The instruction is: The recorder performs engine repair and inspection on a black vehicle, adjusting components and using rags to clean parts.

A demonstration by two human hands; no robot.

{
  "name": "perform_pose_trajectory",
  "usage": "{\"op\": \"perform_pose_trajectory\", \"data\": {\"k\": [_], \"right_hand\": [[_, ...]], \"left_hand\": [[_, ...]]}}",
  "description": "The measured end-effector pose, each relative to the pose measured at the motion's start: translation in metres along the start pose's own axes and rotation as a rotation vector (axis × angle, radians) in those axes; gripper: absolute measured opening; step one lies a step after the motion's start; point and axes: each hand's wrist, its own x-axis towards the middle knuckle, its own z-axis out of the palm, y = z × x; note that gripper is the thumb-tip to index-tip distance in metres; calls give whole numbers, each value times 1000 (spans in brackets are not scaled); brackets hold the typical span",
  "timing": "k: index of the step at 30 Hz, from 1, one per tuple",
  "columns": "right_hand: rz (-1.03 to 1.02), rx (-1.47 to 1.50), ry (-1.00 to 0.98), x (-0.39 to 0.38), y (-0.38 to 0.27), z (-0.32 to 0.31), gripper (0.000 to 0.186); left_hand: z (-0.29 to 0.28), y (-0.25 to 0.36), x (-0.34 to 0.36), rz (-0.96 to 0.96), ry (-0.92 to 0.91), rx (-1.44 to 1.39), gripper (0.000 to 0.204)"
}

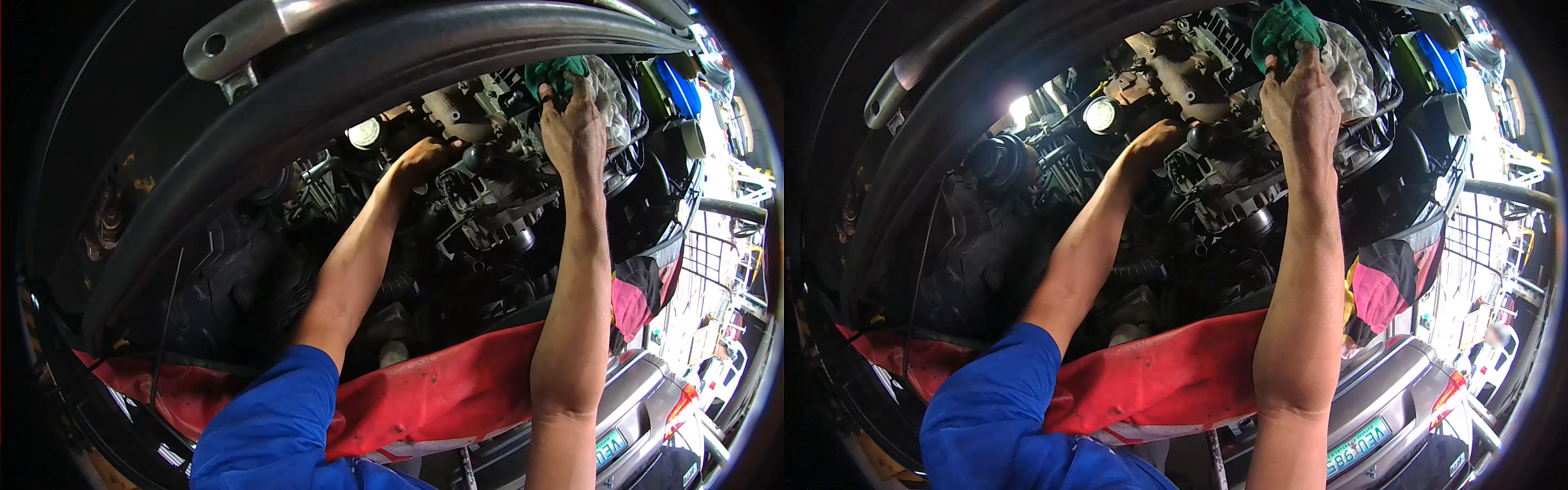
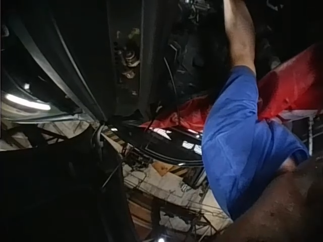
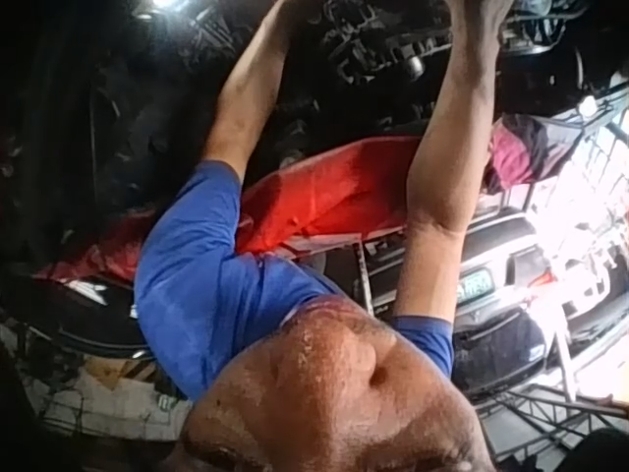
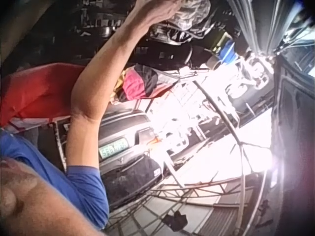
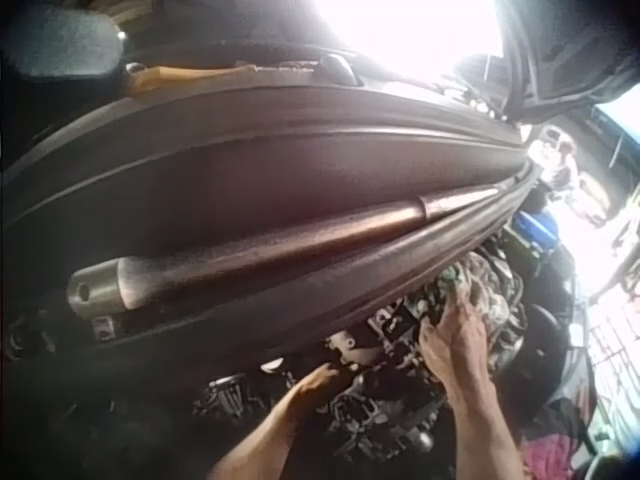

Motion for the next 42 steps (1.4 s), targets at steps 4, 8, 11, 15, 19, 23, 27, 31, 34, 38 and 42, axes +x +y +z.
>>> {"op": "perform_pose_trajectory", "data": {"k": [4,8,11,15,19,23,27,31,34,38,42], "right_hand": [[20,18,-3,0,-2,-2,42],[13,25,-8,-1,-3,-5,40],[-10,-8,16,-1,-3,-4,39],[-22,17,50,-1,-2,-2,40],[-35,28,59,0,0,-3,40],[-30,78,50,0,3,-4,38],[14,110,54,-2,7,-2,38],[-2,98,131,0,8,-3,44],[10,130,61,0,9,-6,54],[-11,103,15,0,11,0,50],[-24,118,157,2,17,13,48]], "left_hand": [[4,-13,12,437,134,655,37],[19,-17,15,81,259,-160,39],[19,-11,12,-10,298,-127,39],[7,3,-3,-13,252,-23,42],[-8,8,-28,0,388,163,44],[-18,4,-35,-83,443,253,34],[-35,4,-40,194,172,712,34],[-52,34,-68,223,-284,1283,29],[-46,74,-114,-114,89,692,32],[-49,124,-201,80,237,491,47],[-54,143,-294,25,224,405,44]]}}
